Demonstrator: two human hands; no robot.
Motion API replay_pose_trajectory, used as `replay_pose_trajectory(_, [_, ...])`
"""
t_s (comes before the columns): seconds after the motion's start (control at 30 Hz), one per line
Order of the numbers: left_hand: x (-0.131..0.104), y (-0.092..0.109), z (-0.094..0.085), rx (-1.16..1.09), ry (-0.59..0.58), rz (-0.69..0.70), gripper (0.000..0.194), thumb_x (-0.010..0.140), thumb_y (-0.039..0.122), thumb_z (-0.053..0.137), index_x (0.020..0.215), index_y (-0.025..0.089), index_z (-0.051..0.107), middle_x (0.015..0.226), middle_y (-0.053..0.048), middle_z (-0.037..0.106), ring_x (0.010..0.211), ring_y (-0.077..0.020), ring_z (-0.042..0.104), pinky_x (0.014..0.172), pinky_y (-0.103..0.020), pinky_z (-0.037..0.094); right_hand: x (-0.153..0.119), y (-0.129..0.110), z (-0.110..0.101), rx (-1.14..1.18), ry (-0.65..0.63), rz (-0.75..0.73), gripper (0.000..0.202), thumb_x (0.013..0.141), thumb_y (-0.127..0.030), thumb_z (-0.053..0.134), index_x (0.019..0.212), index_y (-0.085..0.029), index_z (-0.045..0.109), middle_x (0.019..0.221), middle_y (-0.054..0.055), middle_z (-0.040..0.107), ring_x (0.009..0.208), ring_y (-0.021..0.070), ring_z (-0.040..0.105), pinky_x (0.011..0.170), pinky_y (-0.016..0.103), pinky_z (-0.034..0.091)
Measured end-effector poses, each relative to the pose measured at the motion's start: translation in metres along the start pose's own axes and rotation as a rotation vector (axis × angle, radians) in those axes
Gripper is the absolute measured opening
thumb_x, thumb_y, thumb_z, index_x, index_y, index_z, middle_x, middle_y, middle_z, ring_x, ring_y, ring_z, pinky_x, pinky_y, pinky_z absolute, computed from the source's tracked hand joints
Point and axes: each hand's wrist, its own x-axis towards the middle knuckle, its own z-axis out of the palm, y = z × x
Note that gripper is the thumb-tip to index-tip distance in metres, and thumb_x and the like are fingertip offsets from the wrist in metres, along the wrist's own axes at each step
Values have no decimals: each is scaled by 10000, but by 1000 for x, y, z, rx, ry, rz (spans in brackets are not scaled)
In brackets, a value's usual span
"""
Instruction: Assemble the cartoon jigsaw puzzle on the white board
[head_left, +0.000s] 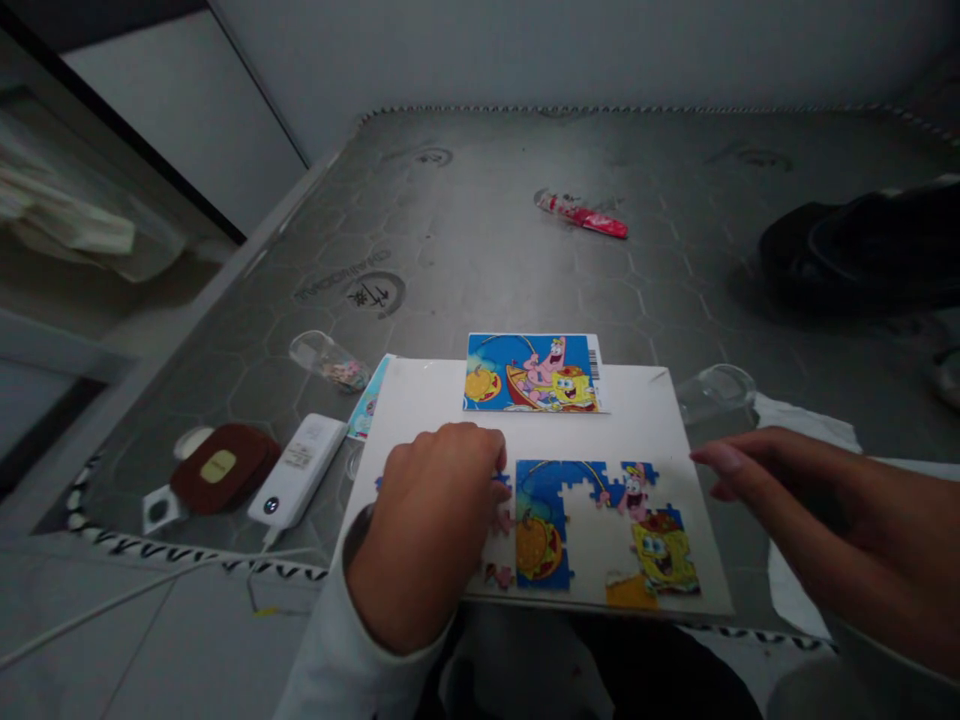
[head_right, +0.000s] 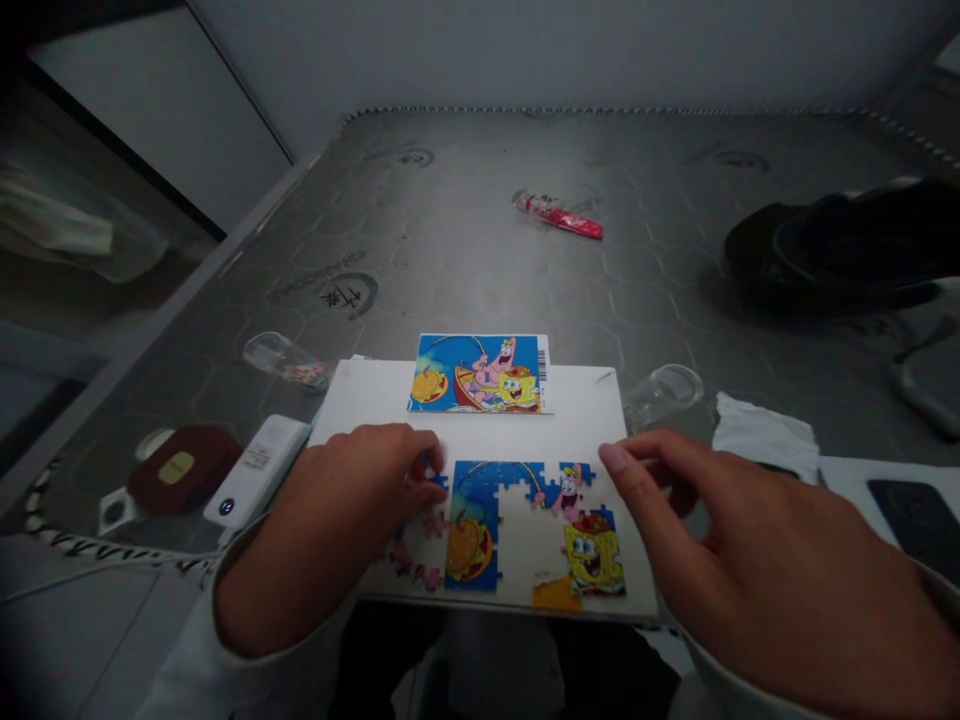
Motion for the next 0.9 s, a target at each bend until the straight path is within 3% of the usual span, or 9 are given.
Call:
replay_pose_trajectory(0.17, [1, 0, -1, -50, -14, 66, 129, 837, 209, 690, 916, 304, 727, 891, -17, 743, 734, -231, 663, 598, -321, 334, 8, -9, 4, 171, -169, -88, 560, 904, -747, 316, 882, -377, 735, 538, -12, 707, 293, 151, 547, 296, 265, 357])
replay_pose_trajectory(0.33, [2, 1, -1, -144, 49, 139, 61, 870, 257, 678, 843, 302, 710, 738, 16, 721, 625, -200, 627, 559, -297, 312, 12, -21, 12, 161, -187, -137, 387, 871, -561, 437, 891, -326, 744, 644, 32, 762, 416, 198, 647, 354, 291, 410])
replay_pose_trajectory(0.47, [4, 11, 0, -447, 148, 379, 84, 916, 251, 683, 891, 308, 739, 852, 58, 773, 764, -149, 697, 697, -273, 439, 12, -30, 18, 201, -178, -228, 295, 897, -470, 476, 929, -329, 733, 669, -3, 765, 471, 177, 666, 402, 278, 421])
replay_pose_trajectory(0.57, [5, 22, 6, -553, 216, 514, 133, 951, 233, 645, 934, 317, 747, 967, 60, 792, 893, -145, 724, 798, -277, 464, 12, -36, 19, 210, -148, -282, 269, 907, -431, 498, 955, -326, 741, 688, -7, 766, 500, 172, 667, 432, 280, 420])
replay_pose_trajectory(0.67, [6, 32, 13, -596, 230, 465, 85, 925, 322, 696, 1009, 314, 701, 886, 75, 798, 826, -171, 739, 709, -294, 446, 15, -34, 19, 200, -201, -269, 237, 893, -410, 530, 902, -325, 750, 700, -3, 769, 521, 166, 666, 423, 267, 390])
replay_pose_trajectory(0.77, [10, 39, 17, -620, 221, 379, 275, 844, 321, 791, 1063, 290, 627, 796, 97, 792, 779, -199, 748, 643, -300, 403, 20, -26, 20, 211, -315, -288, 219, 903, -383, 538, 889, -342, 753, 757, -18, 785, 581, 147, 685, 454, 243, 404])
replay_pose_trajectory(0.9, [18, 45, 23, -664, 229, 403, 287, 818, 319, 818, 1026, 282, 625, 827, 97, 799, 751, -181, 745, 632, -294, 389, 24, -14, 23, 197, -357, -289, 196, 909, -381, 554, 896, -339, 745, 733, -31, 776, 522, 122, 646, 452, 237, 379])
